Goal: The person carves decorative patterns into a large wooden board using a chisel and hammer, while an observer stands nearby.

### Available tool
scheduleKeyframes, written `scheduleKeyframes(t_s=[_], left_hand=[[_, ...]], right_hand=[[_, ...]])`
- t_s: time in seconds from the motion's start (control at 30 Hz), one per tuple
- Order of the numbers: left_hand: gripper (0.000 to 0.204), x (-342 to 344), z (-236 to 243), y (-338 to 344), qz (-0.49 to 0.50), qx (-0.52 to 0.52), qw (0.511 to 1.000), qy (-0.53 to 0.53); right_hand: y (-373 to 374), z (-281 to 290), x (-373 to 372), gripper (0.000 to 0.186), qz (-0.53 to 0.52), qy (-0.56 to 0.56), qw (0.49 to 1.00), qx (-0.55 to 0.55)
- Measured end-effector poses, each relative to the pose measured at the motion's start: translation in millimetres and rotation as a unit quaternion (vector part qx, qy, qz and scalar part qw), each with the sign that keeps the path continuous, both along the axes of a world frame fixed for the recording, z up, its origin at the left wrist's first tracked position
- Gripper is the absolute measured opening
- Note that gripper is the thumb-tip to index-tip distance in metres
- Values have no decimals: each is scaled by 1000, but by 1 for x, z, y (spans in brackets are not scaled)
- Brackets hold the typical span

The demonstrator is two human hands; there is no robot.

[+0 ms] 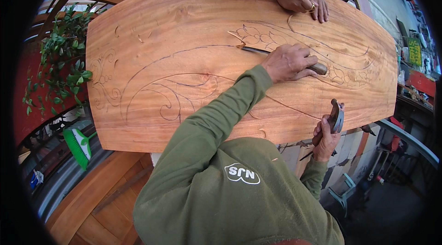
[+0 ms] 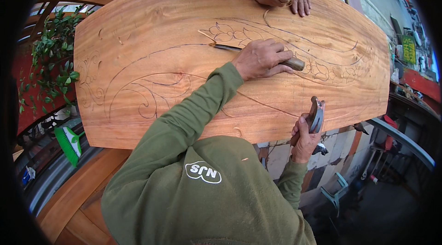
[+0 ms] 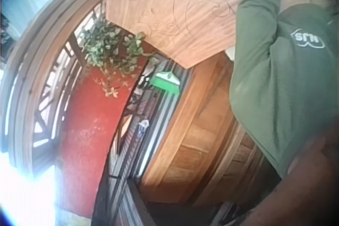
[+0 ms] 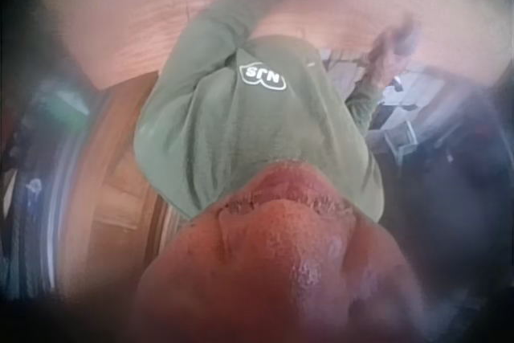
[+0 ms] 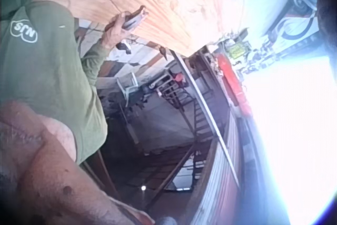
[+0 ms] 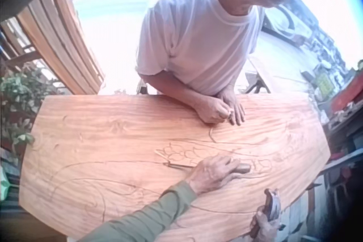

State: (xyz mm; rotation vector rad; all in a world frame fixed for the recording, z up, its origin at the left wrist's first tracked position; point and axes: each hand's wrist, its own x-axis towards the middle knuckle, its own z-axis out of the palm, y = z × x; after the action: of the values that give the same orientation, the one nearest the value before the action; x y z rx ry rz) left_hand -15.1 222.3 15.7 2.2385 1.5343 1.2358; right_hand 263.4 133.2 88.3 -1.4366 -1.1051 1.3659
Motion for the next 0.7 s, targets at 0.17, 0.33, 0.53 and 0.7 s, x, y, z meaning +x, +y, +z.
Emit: scheduleKeyframes(t_s=[0.17, 0.33, 0.53, 0.7], left_hand=[[48, -2, 4, 0, 44, 24, 998, -42], [49, -6, 12, -1, 79, 22, 996, -39], [49, -8, -1, 6, 79, -1, 997, -26], [48, -8, -1, 7, 79, 16, 994, -77]], right_hand=[[10, 23, -14, 81, 18, -21, 997, 65], [37, 29, -7, 66, 13, -27, 999, 35], [95, 23, -47, 14, -91, 125, 974, 167], [84, -29, -95, 77, 100, -70, 989, 88]])
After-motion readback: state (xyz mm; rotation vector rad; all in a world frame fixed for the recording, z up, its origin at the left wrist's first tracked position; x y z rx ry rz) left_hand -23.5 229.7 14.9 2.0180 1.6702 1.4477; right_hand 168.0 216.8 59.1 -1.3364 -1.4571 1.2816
